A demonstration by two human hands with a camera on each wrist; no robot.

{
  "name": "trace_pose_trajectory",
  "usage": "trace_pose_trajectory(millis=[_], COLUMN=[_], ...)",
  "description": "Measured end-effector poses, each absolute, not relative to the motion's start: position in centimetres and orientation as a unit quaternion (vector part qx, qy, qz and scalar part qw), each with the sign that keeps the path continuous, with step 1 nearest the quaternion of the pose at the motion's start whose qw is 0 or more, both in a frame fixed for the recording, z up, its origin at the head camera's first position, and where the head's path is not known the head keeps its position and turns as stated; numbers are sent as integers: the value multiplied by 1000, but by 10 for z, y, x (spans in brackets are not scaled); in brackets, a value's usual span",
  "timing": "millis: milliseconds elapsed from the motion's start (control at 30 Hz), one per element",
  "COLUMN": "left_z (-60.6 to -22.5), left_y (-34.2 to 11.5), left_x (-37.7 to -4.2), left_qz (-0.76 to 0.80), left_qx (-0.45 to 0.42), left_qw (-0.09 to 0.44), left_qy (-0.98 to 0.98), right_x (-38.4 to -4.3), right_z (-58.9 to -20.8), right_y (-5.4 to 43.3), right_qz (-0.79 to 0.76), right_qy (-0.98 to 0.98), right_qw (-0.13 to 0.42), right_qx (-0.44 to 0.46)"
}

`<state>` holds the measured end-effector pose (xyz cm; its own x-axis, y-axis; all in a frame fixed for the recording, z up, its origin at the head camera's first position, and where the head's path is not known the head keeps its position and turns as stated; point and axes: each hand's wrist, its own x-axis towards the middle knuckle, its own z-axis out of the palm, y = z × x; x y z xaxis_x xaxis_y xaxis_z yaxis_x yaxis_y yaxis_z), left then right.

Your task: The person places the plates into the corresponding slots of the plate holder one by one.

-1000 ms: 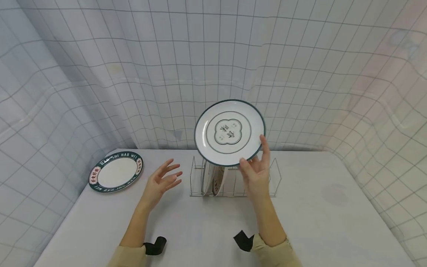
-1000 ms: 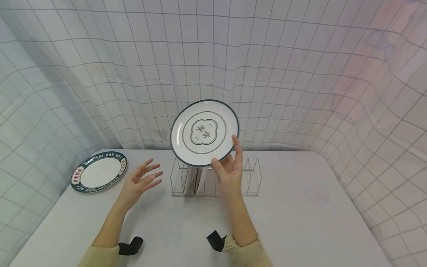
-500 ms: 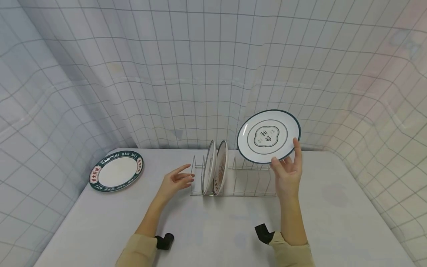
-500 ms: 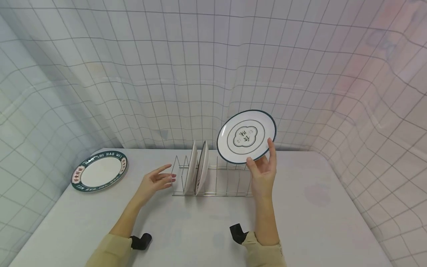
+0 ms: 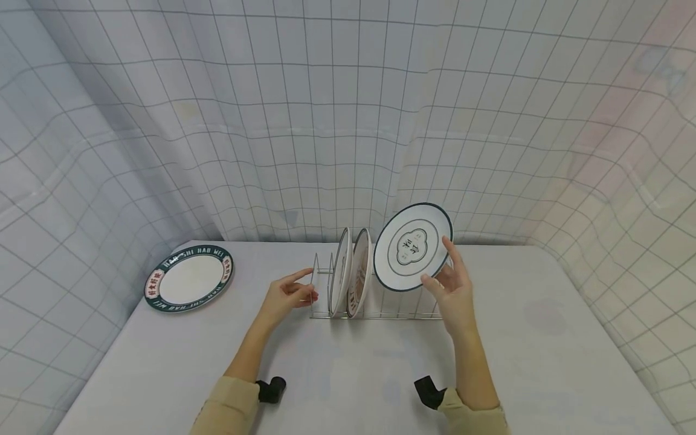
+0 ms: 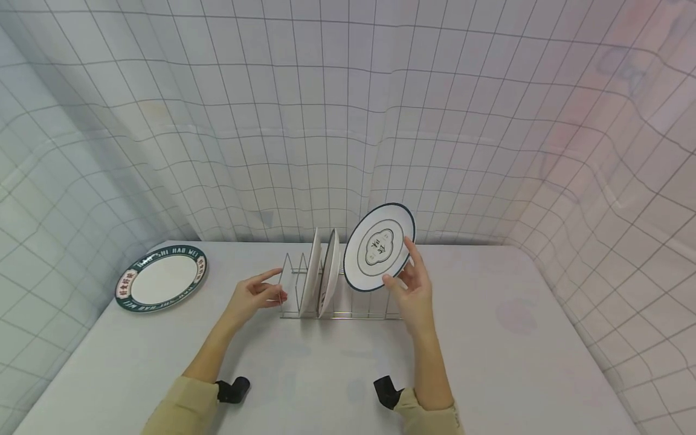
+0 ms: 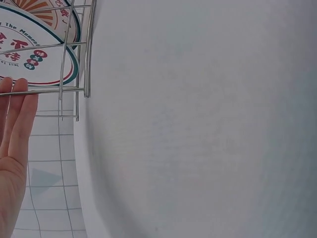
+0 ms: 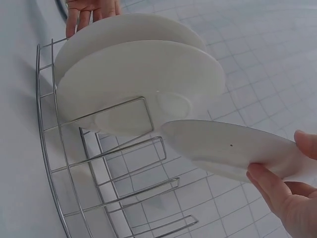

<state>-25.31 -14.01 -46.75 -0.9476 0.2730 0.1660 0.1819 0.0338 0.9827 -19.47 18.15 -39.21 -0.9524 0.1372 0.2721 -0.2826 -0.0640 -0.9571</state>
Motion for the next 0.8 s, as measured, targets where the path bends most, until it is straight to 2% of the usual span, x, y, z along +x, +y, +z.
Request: trace_pose_trajectory(millis=[400, 800], left_z=[-465, -465], left_y=[-142, -142], left_x=[-252, -252], left_qz=[659, 654], left_qx=[159, 150], left_qw=[46, 41], left_qy=[734, 740], right_x=[-199, -197], right_z=[-398, -393], right_y=[169, 161], right_qz=[664, 641], right_qy=[-721, -746], right_qw=[143, 121], right_qx=[134, 139])
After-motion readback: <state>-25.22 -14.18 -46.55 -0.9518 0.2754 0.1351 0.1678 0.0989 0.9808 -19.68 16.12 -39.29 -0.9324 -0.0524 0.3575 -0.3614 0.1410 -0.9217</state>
